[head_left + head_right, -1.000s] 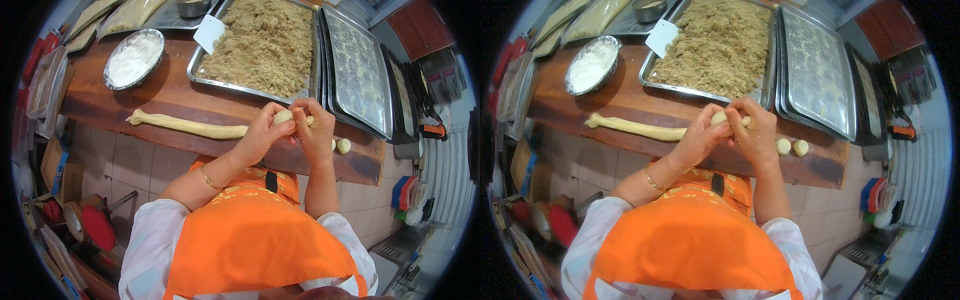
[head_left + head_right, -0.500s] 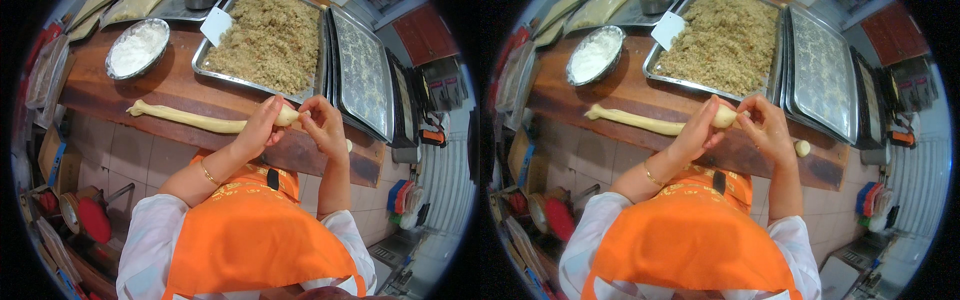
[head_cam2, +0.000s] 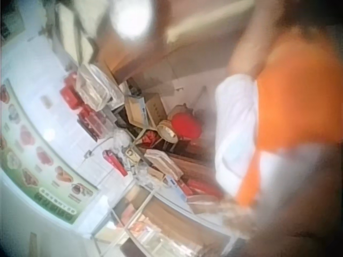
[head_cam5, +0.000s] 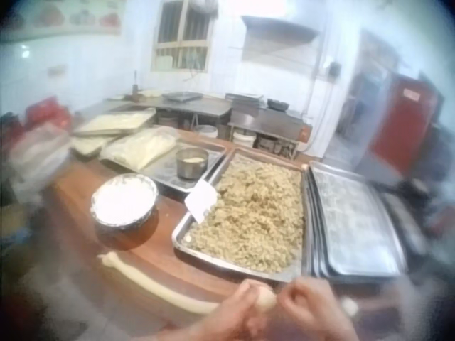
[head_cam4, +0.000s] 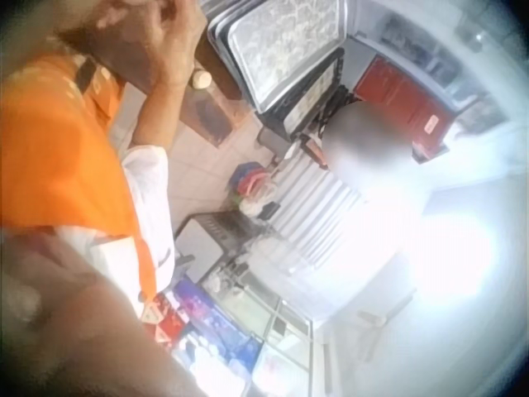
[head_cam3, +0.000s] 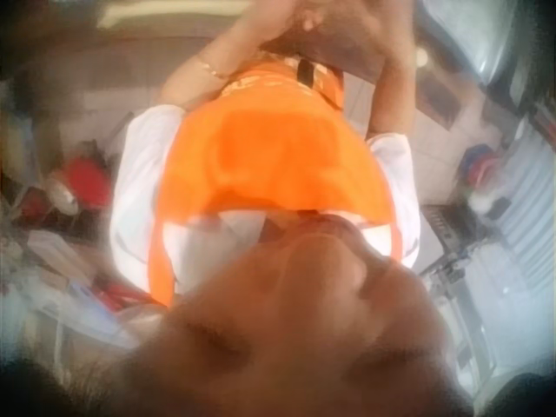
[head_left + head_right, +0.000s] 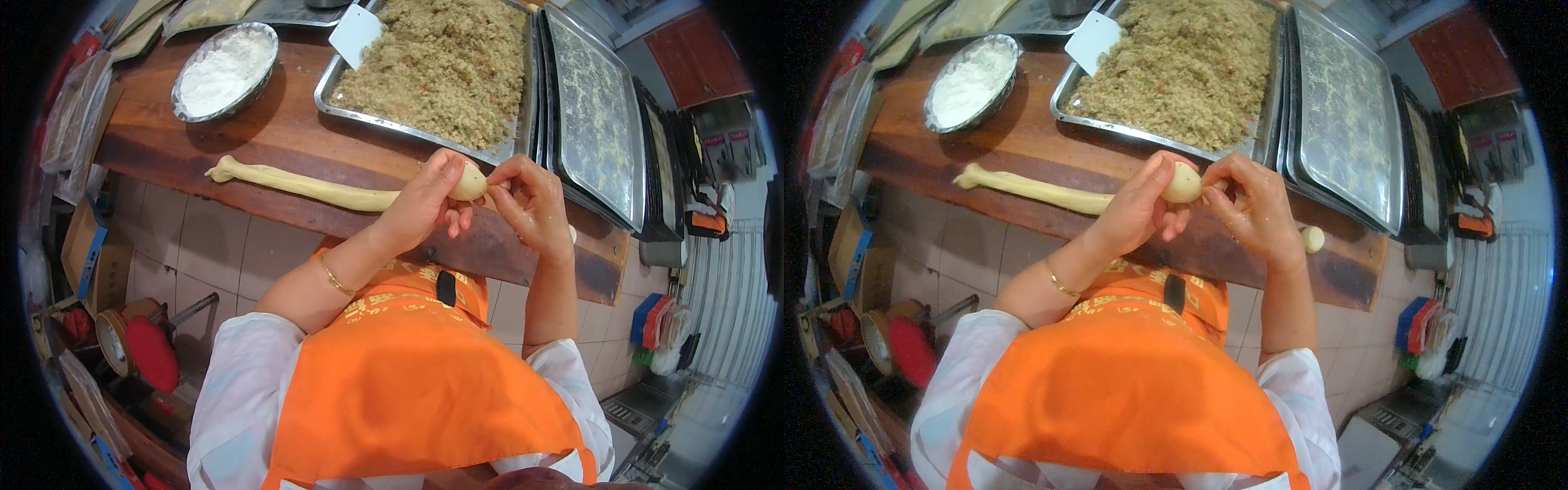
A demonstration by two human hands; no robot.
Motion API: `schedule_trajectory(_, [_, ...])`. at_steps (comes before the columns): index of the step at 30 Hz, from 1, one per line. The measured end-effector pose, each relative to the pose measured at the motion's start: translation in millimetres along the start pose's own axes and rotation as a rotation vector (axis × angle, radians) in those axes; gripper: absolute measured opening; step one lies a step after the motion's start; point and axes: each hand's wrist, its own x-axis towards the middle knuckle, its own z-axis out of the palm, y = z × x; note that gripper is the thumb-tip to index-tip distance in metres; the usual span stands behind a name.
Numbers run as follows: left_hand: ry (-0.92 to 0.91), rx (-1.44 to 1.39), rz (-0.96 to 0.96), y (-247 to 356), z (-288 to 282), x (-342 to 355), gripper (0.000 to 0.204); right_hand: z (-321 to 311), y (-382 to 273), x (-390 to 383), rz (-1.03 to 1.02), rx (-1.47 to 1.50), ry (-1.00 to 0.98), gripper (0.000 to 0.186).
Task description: The person prepares dough buns by flattening pieces of dough, filling them with a mixture from a tray, sealing them, and placing the finished buns onto a large metal tray.
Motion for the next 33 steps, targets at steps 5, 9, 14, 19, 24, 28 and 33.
schedule_trajectory(5, [0.114,-0.309,0.060,-5,9,10,0.042,3,-1,-1,-0.090,-0.062,-0.005,0.011])
schedule_trajectory(9, [0.194,-0.188,0.123,3,19,4,0.043,4,-1,0,-0.115,-0.094,0.012,0.013])
schedule_trajectory(14, [0.004,-0.273,0.012,-8,3,6,0.039,8,-6,0,-0.155,-0.099,-0.015,0.016])
schedule_trajectory(19, [0.078,-0.114,-0.053,14,22,-6,0.040,1,-5,1,-0.227,-0.176,0.014,0.019])
schedule_trajectory(24, [0.110,0.196,0.052,-7,9,8,0.042,0,-4,0,-0.251,-0.200,-0.038,0.020])
schedule_trajectory(28, [0.116,0.236,-0.070,2,11,4,0.046,1,-7,-3,-0.255,-0.180,-0.058,0.018])
schedule_trajectory(33, [0.065,0.404,-0.154,6,2,9,0.044,0,-6,-6,-0.269,-0.217,-0.085,0.018])
